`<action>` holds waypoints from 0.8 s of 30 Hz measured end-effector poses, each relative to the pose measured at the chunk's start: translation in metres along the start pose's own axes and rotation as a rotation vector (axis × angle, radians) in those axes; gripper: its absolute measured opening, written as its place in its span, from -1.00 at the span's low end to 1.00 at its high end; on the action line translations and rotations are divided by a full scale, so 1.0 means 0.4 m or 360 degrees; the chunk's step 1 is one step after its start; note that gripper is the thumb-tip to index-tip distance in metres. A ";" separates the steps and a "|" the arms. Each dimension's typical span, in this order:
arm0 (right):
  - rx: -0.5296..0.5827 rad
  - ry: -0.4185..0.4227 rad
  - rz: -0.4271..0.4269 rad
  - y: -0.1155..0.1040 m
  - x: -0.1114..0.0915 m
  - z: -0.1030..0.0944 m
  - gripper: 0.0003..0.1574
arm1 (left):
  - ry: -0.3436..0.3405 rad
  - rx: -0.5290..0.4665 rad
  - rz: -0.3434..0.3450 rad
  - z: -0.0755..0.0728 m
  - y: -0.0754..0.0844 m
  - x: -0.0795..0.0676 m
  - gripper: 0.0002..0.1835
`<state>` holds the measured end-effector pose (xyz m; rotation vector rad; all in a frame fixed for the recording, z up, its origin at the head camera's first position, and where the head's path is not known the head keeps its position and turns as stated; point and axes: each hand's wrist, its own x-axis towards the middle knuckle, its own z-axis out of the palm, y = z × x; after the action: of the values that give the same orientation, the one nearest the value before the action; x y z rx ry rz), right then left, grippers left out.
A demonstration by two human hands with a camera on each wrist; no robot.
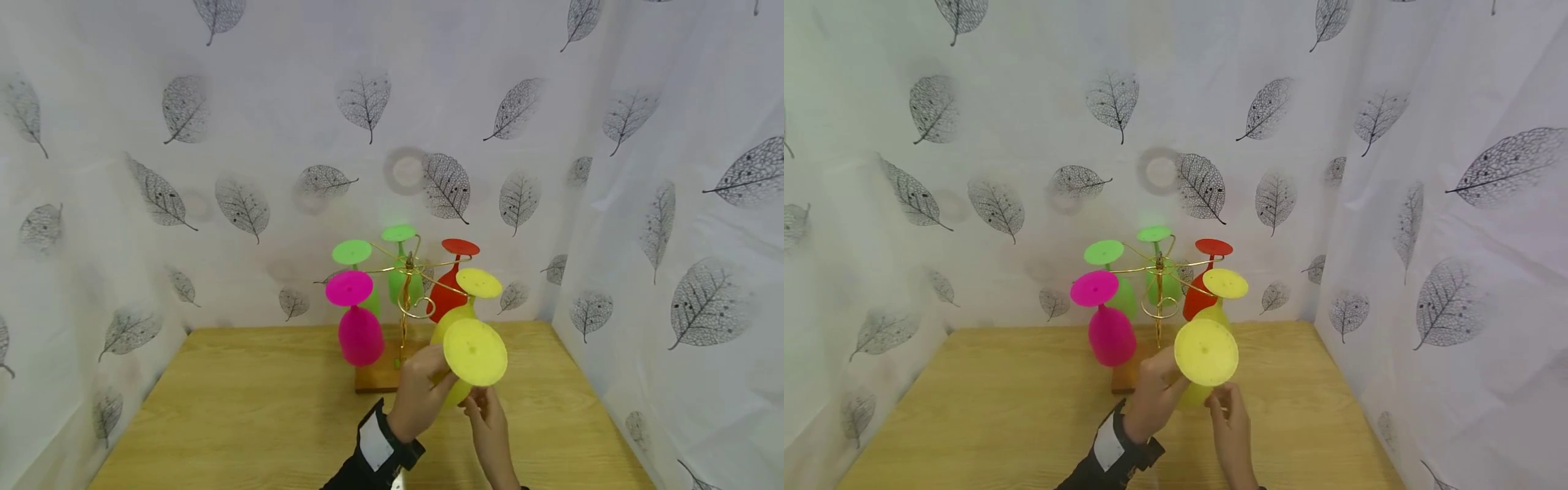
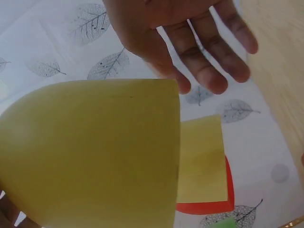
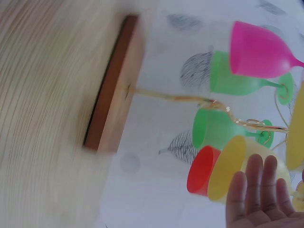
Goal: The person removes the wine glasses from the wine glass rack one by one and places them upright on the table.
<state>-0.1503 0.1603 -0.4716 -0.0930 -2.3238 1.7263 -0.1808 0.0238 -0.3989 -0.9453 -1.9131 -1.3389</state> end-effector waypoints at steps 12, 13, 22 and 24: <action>-0.0084 0.0346 -0.1749 0.022 -0.013 -0.019 -0.75 | -0.0290 -0.0561 -0.1101 -0.053 -0.025 -0.115 -0.69; -0.0119 0.0287 -0.1852 0.023 -0.012 -0.016 -0.69 | -0.0269 -0.0614 -0.1167 -0.055 -0.032 -0.121 -0.68; -0.0090 -0.0221 -0.2289 0.035 0.008 0.009 -0.18 | -0.0186 -0.1010 -0.1462 -0.067 -0.052 -0.120 -0.59; 0.0098 -0.0457 -0.2098 0.041 0.003 0.008 -0.28 | -0.0180 -0.1063 -0.1510 -0.064 -0.051 -0.121 -0.59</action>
<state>-0.1539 0.1625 -0.4876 1.4057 -1.6576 1.0721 -0.1685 -0.0155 -0.4406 -0.3345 -2.1171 -2.6219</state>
